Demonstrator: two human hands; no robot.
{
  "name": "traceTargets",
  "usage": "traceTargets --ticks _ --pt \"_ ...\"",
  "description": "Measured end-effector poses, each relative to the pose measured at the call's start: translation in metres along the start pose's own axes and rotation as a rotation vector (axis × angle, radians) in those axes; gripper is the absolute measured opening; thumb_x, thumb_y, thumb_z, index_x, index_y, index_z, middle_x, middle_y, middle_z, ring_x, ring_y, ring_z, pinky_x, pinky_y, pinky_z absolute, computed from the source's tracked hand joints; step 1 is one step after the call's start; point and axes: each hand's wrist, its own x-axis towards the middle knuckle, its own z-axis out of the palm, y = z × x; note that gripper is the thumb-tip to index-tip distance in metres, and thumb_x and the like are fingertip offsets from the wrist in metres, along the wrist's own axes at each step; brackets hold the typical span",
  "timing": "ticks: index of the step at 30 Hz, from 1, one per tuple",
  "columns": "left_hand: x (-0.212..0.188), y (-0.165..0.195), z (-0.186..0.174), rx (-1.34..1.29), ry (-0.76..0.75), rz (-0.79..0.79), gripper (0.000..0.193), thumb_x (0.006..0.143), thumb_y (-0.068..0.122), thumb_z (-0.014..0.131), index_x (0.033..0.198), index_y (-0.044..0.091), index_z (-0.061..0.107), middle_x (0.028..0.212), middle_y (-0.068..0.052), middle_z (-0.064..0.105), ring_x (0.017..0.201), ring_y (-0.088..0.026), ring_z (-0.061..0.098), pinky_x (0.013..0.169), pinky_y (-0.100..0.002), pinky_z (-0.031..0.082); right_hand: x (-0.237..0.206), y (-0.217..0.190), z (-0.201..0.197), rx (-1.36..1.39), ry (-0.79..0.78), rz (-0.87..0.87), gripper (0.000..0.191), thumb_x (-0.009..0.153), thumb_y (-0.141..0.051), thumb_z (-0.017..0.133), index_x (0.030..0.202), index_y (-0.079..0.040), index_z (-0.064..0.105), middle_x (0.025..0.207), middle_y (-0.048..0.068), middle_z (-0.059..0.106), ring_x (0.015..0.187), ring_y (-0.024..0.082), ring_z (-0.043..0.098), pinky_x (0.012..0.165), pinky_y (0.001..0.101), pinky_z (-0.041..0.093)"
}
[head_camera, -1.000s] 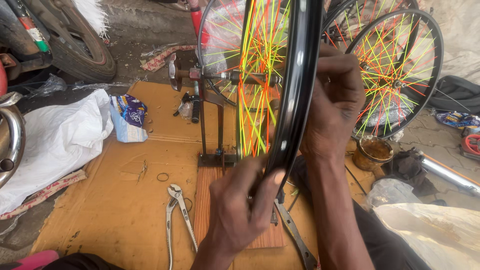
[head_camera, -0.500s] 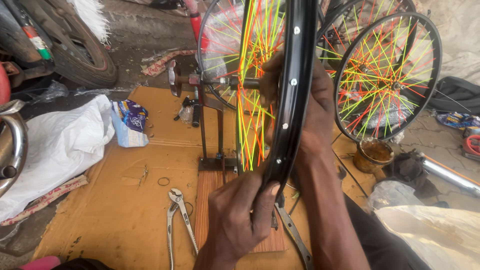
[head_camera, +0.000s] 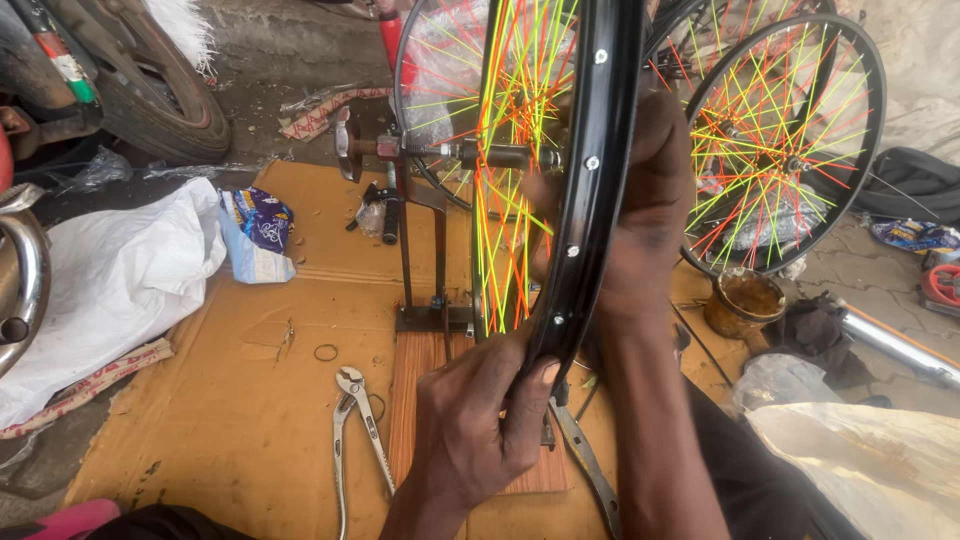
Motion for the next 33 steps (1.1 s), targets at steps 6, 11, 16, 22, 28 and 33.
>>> traceTargets --ticks 6,11,16,22,28,33 --pt "0.000 -0.003 0.001 0.010 -0.024 -0.021 0.015 0.103 0.017 0.062 0.104 0.003 0.066 0.066 -0.005 0.064 0.054 -0.014 0.066 0.047 -0.031 0.050 0.007 0.006 -0.017 0.292 -0.073 0.256 0.037 0.087 -0.013 0.080 0.103 -0.014 0.047 0.104 0.009 0.066 0.082 0.014 0.065 0.072 0.0265 0.056" --pt "0.002 -0.002 0.001 -0.019 0.051 0.041 0.020 0.105 0.017 0.061 0.113 0.000 0.066 0.073 -0.006 0.066 0.062 -0.015 0.069 0.052 -0.031 0.053 0.003 0.022 -0.004 0.005 -0.088 -0.062 0.032 0.097 -0.012 0.073 0.125 -0.007 0.059 0.100 0.001 0.062 0.076 0.007 0.057 0.062 0.0203 0.046" --pt "0.005 0.001 0.000 -0.021 0.023 0.000 0.019 0.103 0.017 0.062 0.111 0.000 0.068 0.068 -0.006 0.064 0.057 -0.015 0.068 0.050 -0.032 0.051 0.016 0.018 -0.015 0.128 -0.211 0.227 0.016 0.102 -0.004 0.071 0.116 0.001 0.064 0.090 0.006 0.064 0.071 0.009 0.055 0.057 0.0219 0.040" --pt "0.006 -0.001 0.002 -0.019 0.015 0.005 0.017 0.103 0.016 0.061 0.108 0.001 0.067 0.068 -0.005 0.065 0.058 -0.013 0.068 0.049 -0.030 0.051 0.024 0.016 -0.041 0.438 -0.360 0.440 0.032 0.097 -0.012 0.077 0.124 0.001 0.063 0.083 0.006 0.063 0.074 0.010 0.058 0.064 0.0224 0.045" --pt "0.004 0.000 0.003 -0.008 0.029 -0.018 0.016 0.102 0.015 0.062 0.108 0.001 0.068 0.067 -0.005 0.064 0.056 -0.014 0.067 0.048 -0.030 0.050 0.004 0.019 -0.016 0.167 -0.111 0.113 0.030 0.099 -0.011 0.077 0.112 -0.010 0.050 0.094 0.010 0.068 0.077 0.015 0.065 0.068 0.0268 0.053" --pt "0.006 0.001 0.001 -0.035 0.015 -0.013 0.018 0.104 0.017 0.061 0.111 0.001 0.067 0.066 -0.004 0.064 0.056 -0.013 0.068 0.049 -0.030 0.051 -0.005 0.026 -0.014 0.251 -0.077 0.135 0.021 0.107 -0.014 0.073 0.113 -0.011 0.053 0.097 0.016 0.071 0.084 0.022 0.069 0.076 0.0326 0.057"
